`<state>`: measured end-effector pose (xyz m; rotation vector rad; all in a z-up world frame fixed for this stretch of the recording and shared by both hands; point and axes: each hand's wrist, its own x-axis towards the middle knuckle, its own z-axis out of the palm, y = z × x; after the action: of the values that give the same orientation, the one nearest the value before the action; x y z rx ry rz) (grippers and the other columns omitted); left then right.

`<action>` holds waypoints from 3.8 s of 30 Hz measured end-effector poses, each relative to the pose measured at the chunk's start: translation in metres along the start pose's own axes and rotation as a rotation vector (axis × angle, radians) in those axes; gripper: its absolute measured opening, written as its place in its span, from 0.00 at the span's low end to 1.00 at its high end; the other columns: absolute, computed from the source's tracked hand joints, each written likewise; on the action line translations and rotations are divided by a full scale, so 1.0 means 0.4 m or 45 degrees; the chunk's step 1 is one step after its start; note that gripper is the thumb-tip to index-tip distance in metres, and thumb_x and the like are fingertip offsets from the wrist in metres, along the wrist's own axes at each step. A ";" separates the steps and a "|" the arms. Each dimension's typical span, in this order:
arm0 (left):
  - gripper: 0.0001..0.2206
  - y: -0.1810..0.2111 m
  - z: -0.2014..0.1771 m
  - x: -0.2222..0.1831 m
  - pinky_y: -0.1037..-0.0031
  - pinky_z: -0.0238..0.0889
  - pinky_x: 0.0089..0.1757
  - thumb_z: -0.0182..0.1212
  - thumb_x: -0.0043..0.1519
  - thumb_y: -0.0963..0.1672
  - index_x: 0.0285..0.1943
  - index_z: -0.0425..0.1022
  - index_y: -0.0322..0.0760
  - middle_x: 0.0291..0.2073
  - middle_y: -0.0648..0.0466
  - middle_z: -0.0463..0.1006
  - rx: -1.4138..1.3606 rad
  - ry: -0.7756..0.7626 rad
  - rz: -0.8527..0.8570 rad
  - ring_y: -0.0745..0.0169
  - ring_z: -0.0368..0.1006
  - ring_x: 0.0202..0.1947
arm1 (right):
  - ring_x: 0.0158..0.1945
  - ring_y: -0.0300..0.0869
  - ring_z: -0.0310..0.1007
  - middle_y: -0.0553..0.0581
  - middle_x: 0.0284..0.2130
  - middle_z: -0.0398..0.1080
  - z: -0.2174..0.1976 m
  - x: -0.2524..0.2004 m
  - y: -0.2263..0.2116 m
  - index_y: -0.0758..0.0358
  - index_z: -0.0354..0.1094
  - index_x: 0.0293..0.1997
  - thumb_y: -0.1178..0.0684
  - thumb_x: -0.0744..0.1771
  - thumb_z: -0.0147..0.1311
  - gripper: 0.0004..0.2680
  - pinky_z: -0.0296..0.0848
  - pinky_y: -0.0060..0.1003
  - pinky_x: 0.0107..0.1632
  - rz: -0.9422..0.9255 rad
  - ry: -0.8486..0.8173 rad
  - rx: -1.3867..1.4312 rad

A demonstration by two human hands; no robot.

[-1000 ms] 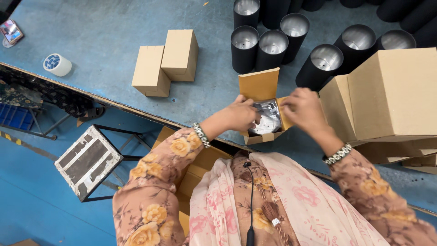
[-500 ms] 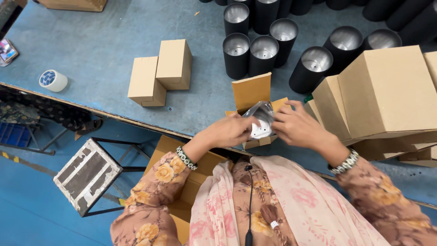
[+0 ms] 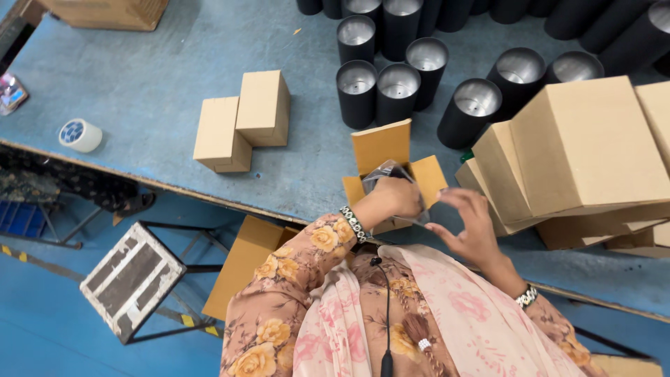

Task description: The person places black cylindrical light fixtures into plastic sleeves, puts them into cardboard boxes, and folds the box flaps closed.

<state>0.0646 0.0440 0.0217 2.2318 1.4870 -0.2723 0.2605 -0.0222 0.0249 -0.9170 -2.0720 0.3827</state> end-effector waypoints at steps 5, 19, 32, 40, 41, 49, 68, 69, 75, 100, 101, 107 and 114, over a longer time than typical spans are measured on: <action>0.16 -0.029 0.018 -0.010 0.59 0.73 0.40 0.60 0.57 0.50 0.42 0.83 0.35 0.38 0.43 0.84 -0.041 -0.091 0.050 0.45 0.82 0.41 | 0.70 0.62 0.54 0.67 0.68 0.53 0.023 0.026 0.024 0.63 0.47 0.71 0.37 0.52 0.73 0.45 0.54 0.57 0.66 0.117 -0.130 -0.060; 0.06 -0.044 -0.095 -0.373 0.53 0.66 0.55 0.62 0.61 0.45 0.32 0.77 0.40 0.24 0.52 0.79 -0.025 1.014 0.277 0.54 0.77 0.30 | 0.61 0.65 0.59 0.67 0.63 0.51 0.134 0.033 0.021 0.60 0.39 0.74 0.40 0.48 0.76 0.51 0.63 0.55 0.60 0.484 -0.428 -0.082; 0.08 -0.104 -0.333 -0.626 0.57 0.57 0.67 0.68 0.64 0.43 0.48 0.79 0.34 0.37 0.52 0.81 -0.290 1.635 0.099 0.59 0.77 0.42 | 0.64 0.64 0.55 0.67 0.63 0.51 0.133 -0.040 0.117 0.60 0.39 0.74 0.43 0.47 0.76 0.51 0.57 0.57 0.63 0.420 -0.369 -0.091; 0.06 -0.323 -0.244 -0.348 0.57 0.57 0.61 0.69 0.62 0.43 0.43 0.81 0.36 0.29 0.53 0.79 0.019 1.500 0.151 0.56 0.74 0.34 | 0.65 0.65 0.53 0.66 0.63 0.51 0.110 -0.086 0.125 0.60 0.42 0.72 0.43 0.46 0.77 0.50 0.56 0.58 0.63 0.424 -0.316 -0.118; 0.05 -0.353 -0.211 -0.276 0.58 0.57 0.61 0.68 0.61 0.43 0.42 0.82 0.38 0.28 0.53 0.79 0.017 1.467 0.143 0.56 0.75 0.35 | 0.64 0.65 0.53 0.66 0.63 0.51 0.109 -0.088 0.127 0.60 0.42 0.72 0.43 0.47 0.77 0.50 0.57 0.57 0.63 0.491 -0.346 -0.121; 0.03 -0.396 0.022 0.037 0.56 0.56 0.60 0.64 0.61 0.45 0.40 0.80 0.44 0.30 0.58 0.82 0.097 1.232 -0.028 0.59 0.77 0.40 | 0.68 0.60 0.53 0.62 0.66 0.49 0.063 -0.068 0.034 0.58 0.41 0.73 0.44 0.50 0.76 0.47 0.61 0.52 0.64 0.657 -0.284 0.031; 0.40 -0.170 -0.080 -0.198 0.59 0.64 0.51 0.73 0.49 0.52 0.70 0.60 0.38 0.64 0.44 0.64 -1.131 1.144 0.360 0.55 0.65 0.58 | 0.59 0.39 0.66 0.52 0.58 0.68 0.243 -0.255 0.418 0.64 0.58 0.69 0.45 0.72 0.41 0.19 0.65 0.36 0.57 1.141 0.015 1.497; 0.38 -0.141 -0.112 -0.232 0.59 0.65 0.53 0.73 0.48 0.51 0.68 0.63 0.38 0.63 0.45 0.67 -0.933 1.042 0.491 0.52 0.66 0.60 | 0.58 0.37 0.65 0.51 0.58 0.68 0.238 -0.248 0.425 0.62 0.59 0.69 0.44 0.72 0.40 0.19 0.64 0.34 0.56 1.129 0.003 1.475; 0.16 -0.026 0.016 -0.095 0.67 0.72 0.49 0.63 0.63 0.45 0.60 0.77 0.47 0.55 0.52 0.78 -0.039 0.373 0.307 0.55 0.77 0.54 | 0.64 0.38 0.63 0.52 0.61 0.64 0.221 -0.202 0.387 0.61 0.53 0.72 0.40 0.72 0.40 0.21 0.64 0.35 0.63 1.088 -0.030 1.536; 0.26 -0.297 0.206 -0.074 0.70 0.61 0.58 0.52 0.69 0.51 0.76 0.59 0.39 0.66 0.49 0.72 -2.426 0.671 -0.057 0.60 0.67 0.65 | 0.62 0.41 0.63 0.55 0.60 0.64 0.165 -0.036 0.201 0.60 0.54 0.70 0.40 0.70 0.45 0.22 0.61 0.39 0.61 0.938 -0.248 1.309; 0.27 -0.277 0.225 -0.052 0.69 0.61 0.59 0.56 0.68 0.50 0.75 0.60 0.39 0.65 0.48 0.71 -2.377 0.620 0.035 0.59 0.67 0.64 | 0.63 0.40 0.62 0.55 0.60 0.64 0.166 -0.019 0.193 0.59 0.55 0.70 0.41 0.70 0.45 0.21 0.61 0.38 0.62 0.923 -0.267 1.277; 0.27 -0.165 0.220 -0.020 0.66 0.65 0.56 0.68 0.57 0.42 0.66 0.63 0.41 0.58 0.48 0.72 -1.851 0.662 0.006 0.57 0.68 0.58 | 0.57 0.39 0.68 0.56 0.52 0.70 0.193 0.052 0.178 0.62 0.59 0.63 0.56 0.67 0.56 0.18 0.67 0.35 0.58 1.026 -0.289 1.124; 0.18 -0.123 0.170 -0.096 0.63 0.57 0.66 0.72 0.57 0.42 0.56 0.75 0.51 0.62 0.62 0.77 -0.995 1.359 0.229 0.53 0.69 0.66 | 0.52 0.38 0.70 0.57 0.48 0.71 0.234 0.068 0.234 0.65 0.65 0.56 0.61 0.66 0.58 0.13 0.72 0.34 0.53 0.802 -0.324 0.843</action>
<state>0.0095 -0.0035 -0.0354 1.8023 1.3922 1.4906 0.2207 0.0663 -0.0689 -1.1079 -1.6271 1.4788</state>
